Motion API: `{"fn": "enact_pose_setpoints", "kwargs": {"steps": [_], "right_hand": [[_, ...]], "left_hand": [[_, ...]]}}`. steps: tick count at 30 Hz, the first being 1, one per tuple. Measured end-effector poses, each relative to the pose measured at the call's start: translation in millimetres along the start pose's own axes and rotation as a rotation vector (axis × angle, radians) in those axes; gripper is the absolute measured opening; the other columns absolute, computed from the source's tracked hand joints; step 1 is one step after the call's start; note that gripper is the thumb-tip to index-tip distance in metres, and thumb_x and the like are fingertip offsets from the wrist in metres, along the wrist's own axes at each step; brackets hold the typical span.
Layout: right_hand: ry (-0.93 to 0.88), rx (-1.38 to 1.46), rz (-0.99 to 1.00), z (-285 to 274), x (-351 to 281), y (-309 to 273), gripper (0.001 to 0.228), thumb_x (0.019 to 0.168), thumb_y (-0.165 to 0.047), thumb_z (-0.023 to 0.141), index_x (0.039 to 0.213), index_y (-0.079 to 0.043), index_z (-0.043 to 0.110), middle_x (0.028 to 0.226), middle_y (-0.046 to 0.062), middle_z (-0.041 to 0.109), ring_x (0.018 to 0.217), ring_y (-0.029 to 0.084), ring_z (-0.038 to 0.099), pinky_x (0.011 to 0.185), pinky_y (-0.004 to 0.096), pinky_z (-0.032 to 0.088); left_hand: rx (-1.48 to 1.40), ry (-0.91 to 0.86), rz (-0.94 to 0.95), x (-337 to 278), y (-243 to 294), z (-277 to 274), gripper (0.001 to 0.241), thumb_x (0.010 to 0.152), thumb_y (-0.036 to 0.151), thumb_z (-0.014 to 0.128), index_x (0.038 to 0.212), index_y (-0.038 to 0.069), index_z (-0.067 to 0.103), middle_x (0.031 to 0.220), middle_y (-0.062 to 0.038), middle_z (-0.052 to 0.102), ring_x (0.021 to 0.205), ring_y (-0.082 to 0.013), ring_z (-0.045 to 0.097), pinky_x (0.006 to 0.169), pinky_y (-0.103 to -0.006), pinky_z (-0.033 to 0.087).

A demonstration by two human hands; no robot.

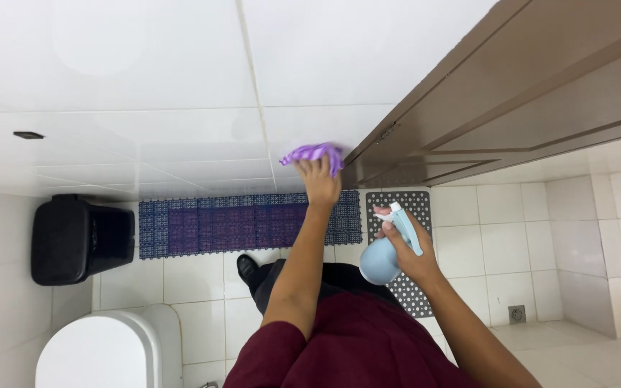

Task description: The person cleans the white tiled walls of a bathroom using a purple cloth and a light blue spray bottle. They repeatedly spray the cleaning solution onto the tiles and wipe the surfaces in circular and sweeping motions, covering the area around the toilet and the wall corner.

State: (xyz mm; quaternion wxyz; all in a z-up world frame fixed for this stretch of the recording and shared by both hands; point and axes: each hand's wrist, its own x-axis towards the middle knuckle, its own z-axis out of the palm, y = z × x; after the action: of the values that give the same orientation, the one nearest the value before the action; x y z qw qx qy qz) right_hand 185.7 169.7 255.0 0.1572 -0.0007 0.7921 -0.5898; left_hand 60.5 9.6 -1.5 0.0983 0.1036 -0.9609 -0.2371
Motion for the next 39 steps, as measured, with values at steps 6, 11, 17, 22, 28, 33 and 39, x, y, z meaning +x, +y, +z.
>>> {"fn": "enact_pose_setpoints", "kwargs": {"steps": [6,11,17,22,28,33,39], "right_hand": [[0.024,-0.046,0.043,-2,-3,10,0.034,0.1,-0.029,0.057,0.125,-0.007,0.064,0.134,0.007,0.068,0.089,0.015,0.069,0.084,0.032,0.057],[-0.002,0.029,-0.003,0,6,21,0.033,0.102,-0.027,0.058,0.126,-0.005,0.063,0.132,0.009,0.068,0.09,0.015,0.067,0.084,0.032,0.055],[-0.005,0.026,-0.064,6,12,-4,0.033,0.103,-0.025,0.057,0.127,-0.004,0.063,0.131,0.011,0.067,0.091,0.015,0.067,0.085,0.032,0.056],[-0.082,0.094,-0.155,12,17,0,0.034,0.103,-0.026,0.056,0.127,-0.003,0.061,0.135,0.01,0.065,0.099,0.015,0.069,0.089,0.031,0.056],[-0.238,-0.035,-0.233,61,47,-44,0.034,0.103,-0.026,0.057,0.126,-0.003,0.065,0.126,0.011,0.07,0.092,0.013,0.064,0.085,0.03,0.055],[-0.26,-0.1,-0.344,118,83,-90,0.04,0.107,-0.039,0.058,0.12,-0.004,0.072,0.103,0.009,0.071,0.088,0.015,0.062,0.081,0.031,0.053],[-0.341,-0.151,-0.344,168,105,-108,0.038,0.105,-0.042,0.057,0.103,-0.007,0.07,0.1,0.005,0.073,0.094,0.015,0.068,0.08,0.033,0.058]], "left_hand": [[-0.954,0.413,-0.159,-45,37,-57,0.069,0.11,0.046,0.036,0.161,0.0,0.024,0.124,-0.024,0.037,0.129,-0.0364,0.034,0.129,-0.0568,0.018],[-0.532,0.511,0.373,16,93,-148,0.056,0.095,0.031,0.062,0.146,0.015,0.047,0.137,-0.013,0.054,0.139,-0.0393,0.045,0.118,-0.0593,0.034],[-0.21,0.1,0.616,40,57,-107,0.053,0.1,0.027,0.057,0.153,0.026,0.048,0.153,0.0,0.055,0.135,-0.0233,0.052,0.11,-0.0486,0.04],[-0.852,-0.342,-0.148,-65,3,-73,0.051,0.113,0.043,0.029,0.148,0.016,0.053,0.141,-0.018,0.061,0.13,-0.0292,0.06,0.114,-0.0456,0.047],[-2.077,-0.086,-0.921,-153,-91,-143,0.071,0.103,0.057,0.03,0.151,0.007,0.04,0.142,-0.019,0.057,0.134,-0.0333,0.055,0.111,-0.046,0.046],[-2.147,0.151,-0.825,-181,-142,-203,0.071,0.101,0.053,0.046,0.152,0.003,0.043,0.147,-0.017,0.056,0.133,-0.0321,0.055,0.111,-0.0437,0.045],[-2.1,0.285,-0.776,-184,-165,-239,0.073,0.099,0.05,0.052,0.152,0.0,0.042,0.148,-0.019,0.055,0.133,-0.0328,0.056,0.112,-0.0442,0.045]]}}
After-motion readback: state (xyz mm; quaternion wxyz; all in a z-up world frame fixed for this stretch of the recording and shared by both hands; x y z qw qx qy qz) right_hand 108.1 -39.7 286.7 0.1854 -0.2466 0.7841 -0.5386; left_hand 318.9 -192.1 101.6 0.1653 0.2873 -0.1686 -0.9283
